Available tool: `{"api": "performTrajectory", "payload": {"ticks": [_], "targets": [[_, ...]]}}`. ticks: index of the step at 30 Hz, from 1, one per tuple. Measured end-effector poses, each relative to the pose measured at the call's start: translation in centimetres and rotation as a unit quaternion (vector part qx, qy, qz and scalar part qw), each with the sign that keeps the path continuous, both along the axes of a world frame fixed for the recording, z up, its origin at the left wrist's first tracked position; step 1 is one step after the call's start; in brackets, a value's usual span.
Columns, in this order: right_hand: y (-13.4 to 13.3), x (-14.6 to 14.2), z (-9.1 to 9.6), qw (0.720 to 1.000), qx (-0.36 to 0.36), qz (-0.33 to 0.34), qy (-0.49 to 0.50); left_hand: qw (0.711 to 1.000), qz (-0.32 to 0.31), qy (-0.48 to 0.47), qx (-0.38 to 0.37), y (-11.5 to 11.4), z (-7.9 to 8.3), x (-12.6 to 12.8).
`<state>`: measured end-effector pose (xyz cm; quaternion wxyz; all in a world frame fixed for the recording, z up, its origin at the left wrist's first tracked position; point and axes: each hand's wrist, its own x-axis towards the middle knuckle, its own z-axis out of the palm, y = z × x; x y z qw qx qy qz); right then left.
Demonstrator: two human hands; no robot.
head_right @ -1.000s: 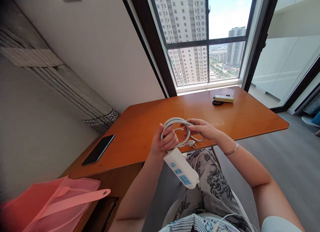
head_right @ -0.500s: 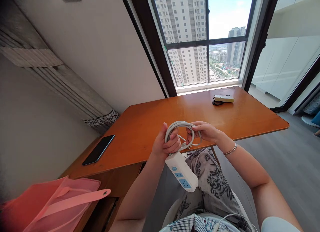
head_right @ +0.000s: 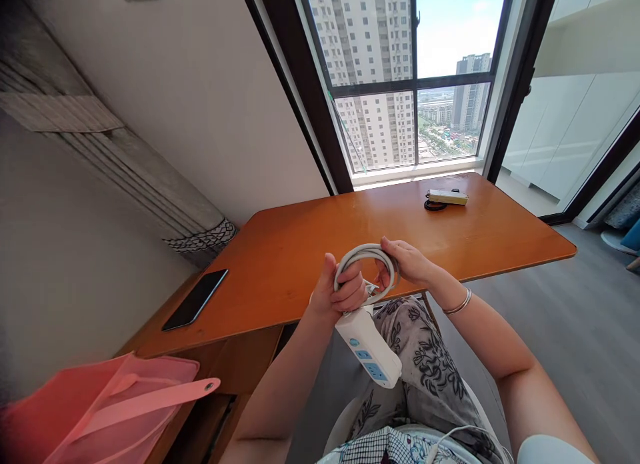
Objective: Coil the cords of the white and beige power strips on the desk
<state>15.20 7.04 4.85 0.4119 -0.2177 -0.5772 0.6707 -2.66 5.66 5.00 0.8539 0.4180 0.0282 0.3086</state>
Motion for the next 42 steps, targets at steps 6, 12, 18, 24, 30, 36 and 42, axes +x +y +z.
{"api": "performTrajectory", "payload": {"ticks": [6,12,18,24,30,36,42], "targets": [[0.1,-1.2,-0.4,0.999,0.000,-0.024,0.037,0.999,0.022,-0.019,0.014,-0.5,-0.2,0.4],[0.0,-2.0,-2.8,0.995,0.012,-0.093,0.041,0.983,0.174,-0.046,-0.020,-0.6,1.4,-0.4],[-1.0,-1.8,-6.2,0.987,0.075,-0.041,-0.134,0.942,0.327,0.034,0.066,-0.4,2.8,-1.3],[-1.1,0.2,-6.4,0.974,0.090,-0.097,-0.182,0.887,0.430,0.050,0.162,-0.2,3.3,-2.0],[-2.5,0.8,-3.6,0.865,0.321,-0.264,-0.283,0.848,0.476,0.045,0.228,0.6,2.6,-1.9],[-4.6,-0.1,-0.9,0.674,0.547,-0.266,-0.419,0.818,0.433,0.161,0.344,0.7,1.5,-2.0],[-6.0,-1.0,2.4,0.565,0.642,-0.253,-0.453,0.844,0.353,0.234,0.329,0.0,2.4,-1.2]]}}
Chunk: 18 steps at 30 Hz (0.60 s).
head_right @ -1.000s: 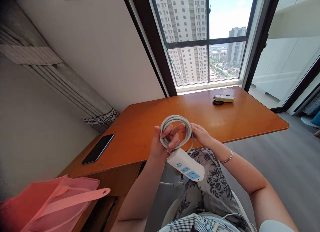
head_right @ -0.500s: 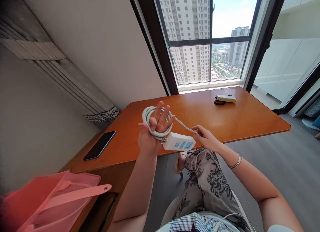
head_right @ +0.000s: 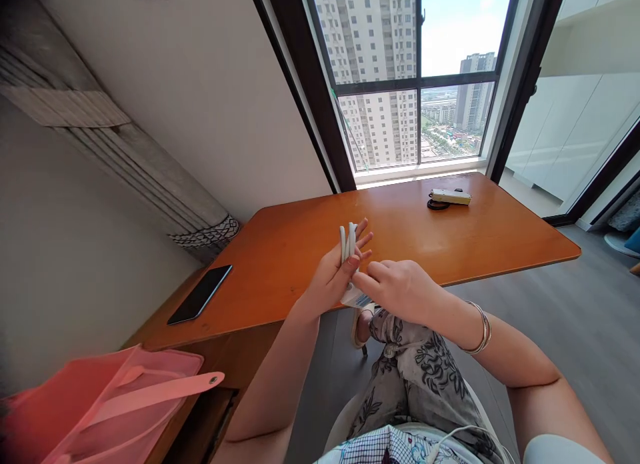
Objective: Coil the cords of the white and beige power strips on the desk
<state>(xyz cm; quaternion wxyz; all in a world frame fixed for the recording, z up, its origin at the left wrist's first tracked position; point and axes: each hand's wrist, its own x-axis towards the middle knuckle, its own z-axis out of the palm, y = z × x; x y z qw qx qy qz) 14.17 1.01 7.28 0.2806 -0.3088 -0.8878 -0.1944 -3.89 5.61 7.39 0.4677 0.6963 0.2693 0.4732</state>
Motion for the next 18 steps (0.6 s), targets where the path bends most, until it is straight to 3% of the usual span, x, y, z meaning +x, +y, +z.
{"api": "performTrajectory", "payload": {"ticks": [5,8,12,18], "targets": [[-0.8,0.5,2.3,1.000,-0.010,0.016,0.019,0.998,-0.036,0.023,-0.037,-1.0,0.8,0.4],[-0.6,1.2,3.1,0.999,-0.020,0.025,0.039,0.989,-0.116,0.044,-0.085,-1.7,1.2,0.3],[0.4,2.2,3.4,0.996,-0.045,0.032,0.077,0.950,-0.242,0.108,-0.168,-2.4,1.6,0.0],[2.3,2.5,2.4,0.983,-0.084,0.137,0.083,0.890,-0.372,0.121,-0.234,-1.8,1.2,-0.3]]}}
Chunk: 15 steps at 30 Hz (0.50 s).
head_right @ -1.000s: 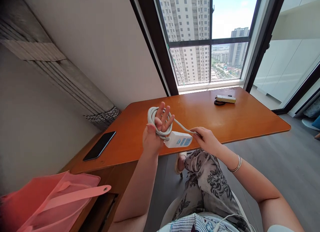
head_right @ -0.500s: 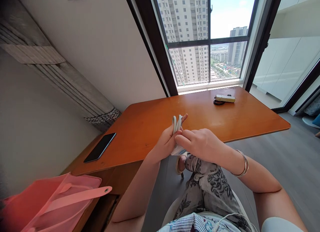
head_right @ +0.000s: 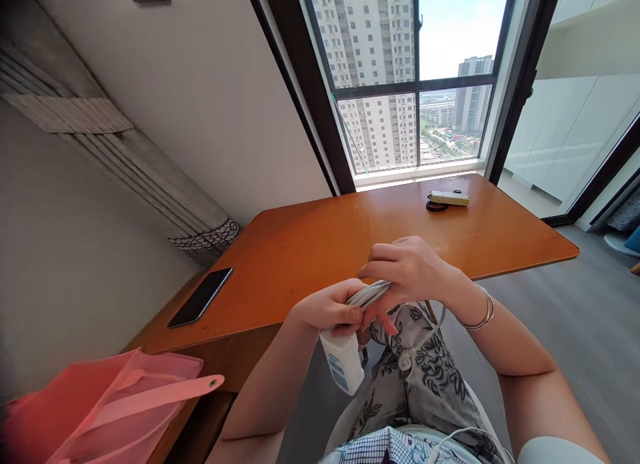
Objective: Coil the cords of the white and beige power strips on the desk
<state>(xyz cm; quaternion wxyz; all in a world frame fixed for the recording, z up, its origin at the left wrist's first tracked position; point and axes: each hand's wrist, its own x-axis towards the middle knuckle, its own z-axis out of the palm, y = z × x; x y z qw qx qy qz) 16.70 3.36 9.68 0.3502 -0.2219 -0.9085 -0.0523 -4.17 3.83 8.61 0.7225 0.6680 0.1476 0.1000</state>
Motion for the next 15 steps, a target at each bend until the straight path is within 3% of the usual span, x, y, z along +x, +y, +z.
{"api": "performTrajectory", "payload": {"ticks": [4,7,10,13,15], "targets": [[1.0,-0.4,-0.7,0.991,-0.078,0.043,0.103,0.994,0.013,-0.085,-0.072,0.5,-2.3,0.3],[1.8,-0.9,-1.4,0.961,-0.175,0.060,0.203,0.969,0.058,-0.204,-0.125,0.7,-3.4,0.4],[2.6,-1.6,-3.4,0.908,-0.300,0.059,0.286,0.935,0.148,-0.295,-0.129,0.9,-2.9,0.4],[3.0,-2.4,-6.8,0.851,-0.423,0.035,0.310,0.893,0.287,-0.330,-0.107,1.0,-1.4,0.2],[3.0,-2.7,-9.5,0.832,-0.472,0.012,0.292,0.869,0.359,-0.329,-0.082,1.1,-0.6,-0.1]]}}
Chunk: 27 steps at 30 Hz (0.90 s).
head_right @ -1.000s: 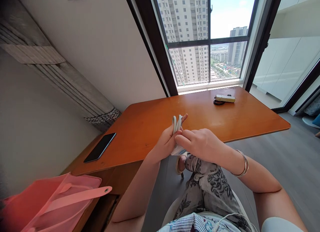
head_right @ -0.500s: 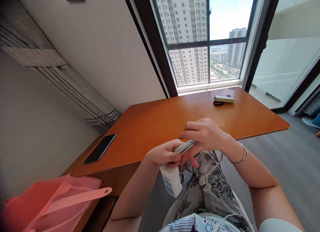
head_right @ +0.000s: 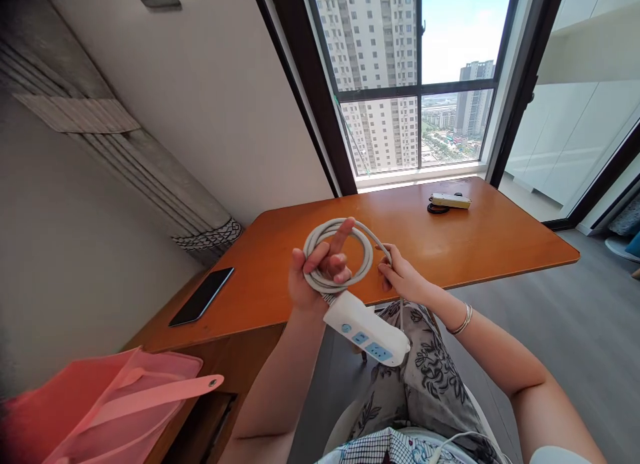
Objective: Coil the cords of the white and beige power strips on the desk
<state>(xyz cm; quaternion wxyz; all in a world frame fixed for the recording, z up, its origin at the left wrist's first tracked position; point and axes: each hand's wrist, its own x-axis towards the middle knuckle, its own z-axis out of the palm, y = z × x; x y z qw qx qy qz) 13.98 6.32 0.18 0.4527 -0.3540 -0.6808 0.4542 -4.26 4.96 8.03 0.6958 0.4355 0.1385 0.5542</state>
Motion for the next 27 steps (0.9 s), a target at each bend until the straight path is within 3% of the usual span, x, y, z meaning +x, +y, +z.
{"api": "performTrajectory", "payload": {"ticks": [2,4,8,11,13,17,20,23,27], "targets": [[-0.2,0.0,-2.4,0.999,0.002,-0.023,-0.041,0.999,0.050,0.013,0.017,0.1,0.6,-0.3],[-0.5,0.5,-4.0,0.993,0.061,-0.065,-0.082,0.995,0.083,0.024,0.044,0.4,0.8,-0.7],[-0.8,2.2,-4.0,0.952,0.190,-0.158,-0.181,0.989,0.127,0.028,0.066,0.9,1.0,-1.0],[-0.9,3.5,-2.0,0.905,0.217,-0.162,-0.327,0.990,0.123,0.021,0.060,1.2,0.8,-0.8],[-1.1,4.1,-0.3,0.859,0.232,-0.141,-0.434,0.991,0.112,0.020,0.064,1.3,0.6,-0.6],[-2.5,4.5,3.0,0.763,0.343,-0.094,-0.539,0.986,0.121,0.057,0.101,1.4,0.1,-0.1],[-3.9,3.9,5.2,0.707,0.467,-0.084,-0.524,0.978,0.119,0.118,0.123,1.2,-0.3,0.3],[-5.1,2.9,7.4,0.666,0.580,-0.093,-0.460,0.975,0.072,0.165,0.127,0.9,-0.7,0.9],[-5.5,2.0,9.6,0.652,0.649,-0.115,-0.375,0.970,-0.016,0.209,0.125,0.2,-1.5,1.5]]}}
